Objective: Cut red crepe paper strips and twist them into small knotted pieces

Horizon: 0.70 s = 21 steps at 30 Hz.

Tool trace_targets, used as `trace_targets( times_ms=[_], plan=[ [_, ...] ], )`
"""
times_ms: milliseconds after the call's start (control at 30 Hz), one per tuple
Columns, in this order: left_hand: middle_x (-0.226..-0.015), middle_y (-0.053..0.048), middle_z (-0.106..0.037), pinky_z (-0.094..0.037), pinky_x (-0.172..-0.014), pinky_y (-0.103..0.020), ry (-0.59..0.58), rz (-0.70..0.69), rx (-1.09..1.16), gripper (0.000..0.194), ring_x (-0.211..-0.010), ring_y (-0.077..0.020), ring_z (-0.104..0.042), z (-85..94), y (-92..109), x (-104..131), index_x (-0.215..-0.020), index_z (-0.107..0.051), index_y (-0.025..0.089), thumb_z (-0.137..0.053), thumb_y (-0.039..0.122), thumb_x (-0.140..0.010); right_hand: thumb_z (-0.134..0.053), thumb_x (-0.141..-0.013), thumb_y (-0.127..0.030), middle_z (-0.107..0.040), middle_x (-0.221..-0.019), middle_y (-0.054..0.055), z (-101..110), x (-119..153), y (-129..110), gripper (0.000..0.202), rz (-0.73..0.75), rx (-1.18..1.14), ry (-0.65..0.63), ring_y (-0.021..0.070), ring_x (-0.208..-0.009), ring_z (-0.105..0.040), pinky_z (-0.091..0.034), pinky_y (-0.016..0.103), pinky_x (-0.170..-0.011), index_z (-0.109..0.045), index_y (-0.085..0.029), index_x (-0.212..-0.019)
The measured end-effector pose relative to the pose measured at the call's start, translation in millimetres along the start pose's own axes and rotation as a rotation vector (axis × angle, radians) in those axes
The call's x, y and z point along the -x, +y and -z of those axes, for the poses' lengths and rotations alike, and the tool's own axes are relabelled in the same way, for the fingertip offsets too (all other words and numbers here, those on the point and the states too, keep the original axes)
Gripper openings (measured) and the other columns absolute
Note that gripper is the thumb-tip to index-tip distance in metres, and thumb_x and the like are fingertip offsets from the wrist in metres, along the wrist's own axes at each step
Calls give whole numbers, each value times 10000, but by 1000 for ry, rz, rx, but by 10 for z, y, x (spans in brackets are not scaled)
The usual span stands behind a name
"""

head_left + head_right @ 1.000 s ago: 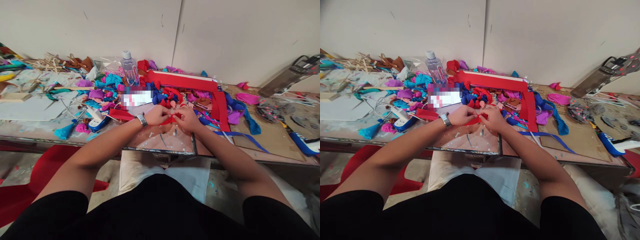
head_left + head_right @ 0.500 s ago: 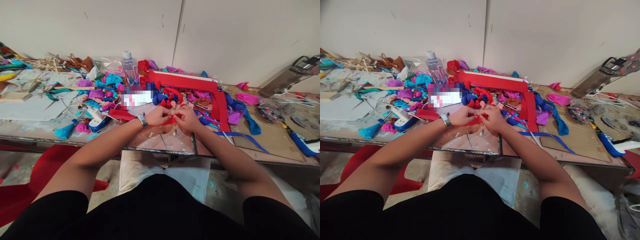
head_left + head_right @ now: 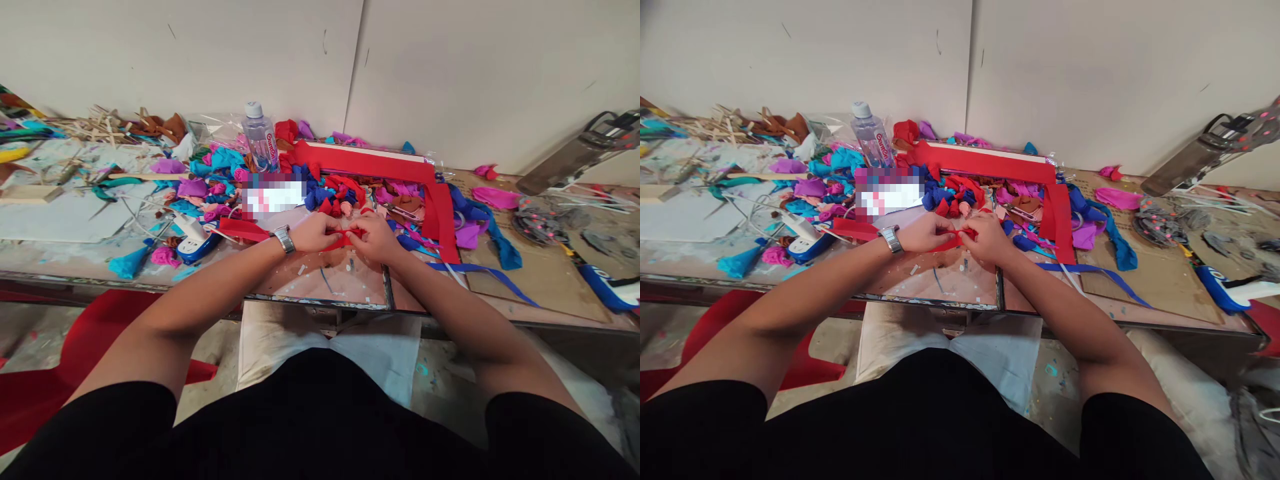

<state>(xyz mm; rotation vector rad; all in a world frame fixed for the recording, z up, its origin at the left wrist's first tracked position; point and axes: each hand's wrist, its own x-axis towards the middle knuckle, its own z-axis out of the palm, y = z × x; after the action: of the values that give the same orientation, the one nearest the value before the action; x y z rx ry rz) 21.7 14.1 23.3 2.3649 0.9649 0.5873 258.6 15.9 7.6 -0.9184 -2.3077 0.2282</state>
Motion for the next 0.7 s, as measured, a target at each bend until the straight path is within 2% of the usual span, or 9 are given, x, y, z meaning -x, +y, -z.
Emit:
trace_targets(
  times_ms=[333,533,700],
  plan=[
    [-617,33,-462,-251,-601,-298,-1,11,1,346,-592,-112,-371,10,16,-7,-751,-682,151,-559,402,-954,-653,-966,-367,-775,-876,64,7,4,-10,181,28,-30,-12,270,-892,-664,-427,441,-892,-746,-233,-887],
    [-613,37,-445,-243,-601,-303,4,0,-9,329,-582,-108,-359,8,-8,-6,-753,-688,153,-561,383,-952,-679,-944,-334,-786,-870,67,18,-8,-26,150,31,-42,22,279,-911,-682,-438,440,-882,-756,-232,-864],
    [-613,35,-461,-245,-598,-301,4,-6,-4,318,-580,-107,-366,4,-25,-8,-763,-703,150,-566,372,-945,-688,-961,-341,-812,-912,62,6,-5,-3,153,41,-46,44,278,-932,-698,-459,456,-933,-784,-243,-893]
  ],
)
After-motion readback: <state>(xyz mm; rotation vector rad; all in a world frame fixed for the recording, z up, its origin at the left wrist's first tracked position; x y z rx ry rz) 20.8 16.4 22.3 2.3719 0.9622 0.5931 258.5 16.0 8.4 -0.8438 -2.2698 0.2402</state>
